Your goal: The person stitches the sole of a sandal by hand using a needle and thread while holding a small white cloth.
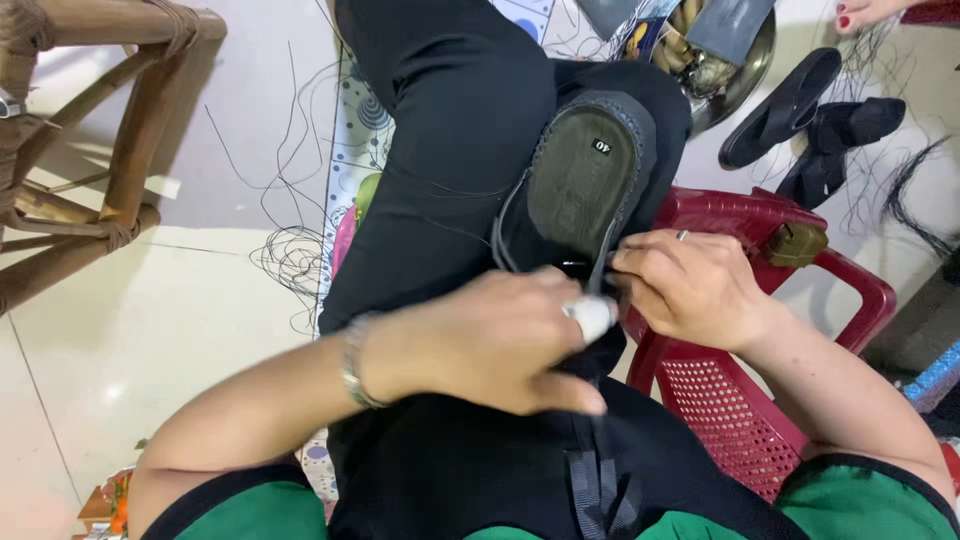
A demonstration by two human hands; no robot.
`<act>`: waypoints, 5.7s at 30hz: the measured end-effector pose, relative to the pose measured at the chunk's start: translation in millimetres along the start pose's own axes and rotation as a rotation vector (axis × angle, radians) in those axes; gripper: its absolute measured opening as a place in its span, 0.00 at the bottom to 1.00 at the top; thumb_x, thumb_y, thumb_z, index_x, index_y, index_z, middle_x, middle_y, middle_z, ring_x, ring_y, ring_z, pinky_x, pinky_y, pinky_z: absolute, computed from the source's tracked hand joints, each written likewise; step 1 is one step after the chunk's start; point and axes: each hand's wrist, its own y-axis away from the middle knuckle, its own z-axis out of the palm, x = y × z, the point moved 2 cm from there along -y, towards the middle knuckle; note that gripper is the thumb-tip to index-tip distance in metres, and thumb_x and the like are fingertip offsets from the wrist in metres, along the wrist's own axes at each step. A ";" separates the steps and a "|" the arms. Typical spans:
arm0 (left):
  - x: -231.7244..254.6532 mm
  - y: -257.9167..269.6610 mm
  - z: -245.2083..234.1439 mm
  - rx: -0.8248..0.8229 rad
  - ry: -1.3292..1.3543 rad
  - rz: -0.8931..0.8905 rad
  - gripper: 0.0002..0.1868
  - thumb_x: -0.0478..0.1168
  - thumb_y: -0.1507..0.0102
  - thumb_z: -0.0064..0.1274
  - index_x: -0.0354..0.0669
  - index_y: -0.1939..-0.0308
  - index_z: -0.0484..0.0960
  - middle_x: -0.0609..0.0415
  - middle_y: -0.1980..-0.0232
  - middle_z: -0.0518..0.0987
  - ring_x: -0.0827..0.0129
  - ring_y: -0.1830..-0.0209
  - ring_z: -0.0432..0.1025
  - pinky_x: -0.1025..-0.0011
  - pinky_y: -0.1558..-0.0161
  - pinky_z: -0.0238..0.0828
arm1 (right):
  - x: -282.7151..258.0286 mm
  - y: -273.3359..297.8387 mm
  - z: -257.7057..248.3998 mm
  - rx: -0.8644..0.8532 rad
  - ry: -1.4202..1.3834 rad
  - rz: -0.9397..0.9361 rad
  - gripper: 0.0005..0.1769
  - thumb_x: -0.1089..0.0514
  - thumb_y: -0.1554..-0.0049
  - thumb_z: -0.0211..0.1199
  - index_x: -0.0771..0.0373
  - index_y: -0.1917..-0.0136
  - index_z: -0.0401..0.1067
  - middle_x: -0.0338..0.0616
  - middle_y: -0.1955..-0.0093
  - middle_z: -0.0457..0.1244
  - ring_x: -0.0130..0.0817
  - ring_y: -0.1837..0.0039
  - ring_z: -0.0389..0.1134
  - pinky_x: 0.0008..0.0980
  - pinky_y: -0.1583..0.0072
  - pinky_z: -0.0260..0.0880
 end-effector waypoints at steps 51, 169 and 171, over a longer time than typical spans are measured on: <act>-37.8 -3.2 -57.0 0.550 0.233 -0.230 0.26 0.32 0.33 0.53 0.47 0.31 0.66 0.62 0.65 0.73 0.69 0.63 0.69 0.68 0.56 0.68 | 29.3 102.2 4.8 0.001 -0.950 0.631 0.30 0.48 0.43 0.64 0.63 0.31 0.70 0.44 0.55 0.72 0.23 0.61 0.70 0.21 0.56 0.73; 4.5 16.4 29.3 0.424 0.495 0.212 0.21 0.54 0.46 0.68 0.39 0.74 0.83 0.15 0.36 0.69 0.29 0.39 0.71 0.50 0.49 0.76 | -9.0 16.7 14.4 0.024 -0.128 0.172 0.10 0.53 0.38 0.60 0.51 0.45 0.77 0.43 0.53 0.67 0.44 0.61 0.72 0.39 0.61 0.73; 4.6 18.9 26.9 0.430 0.461 0.215 0.21 0.53 0.45 0.67 0.37 0.75 0.82 0.18 0.36 0.70 0.31 0.40 0.72 0.51 0.50 0.76 | -5.0 15.5 23.2 0.037 -0.167 0.169 0.10 0.52 0.38 0.59 0.52 0.46 0.77 0.40 0.54 0.67 0.43 0.62 0.73 0.38 0.61 0.73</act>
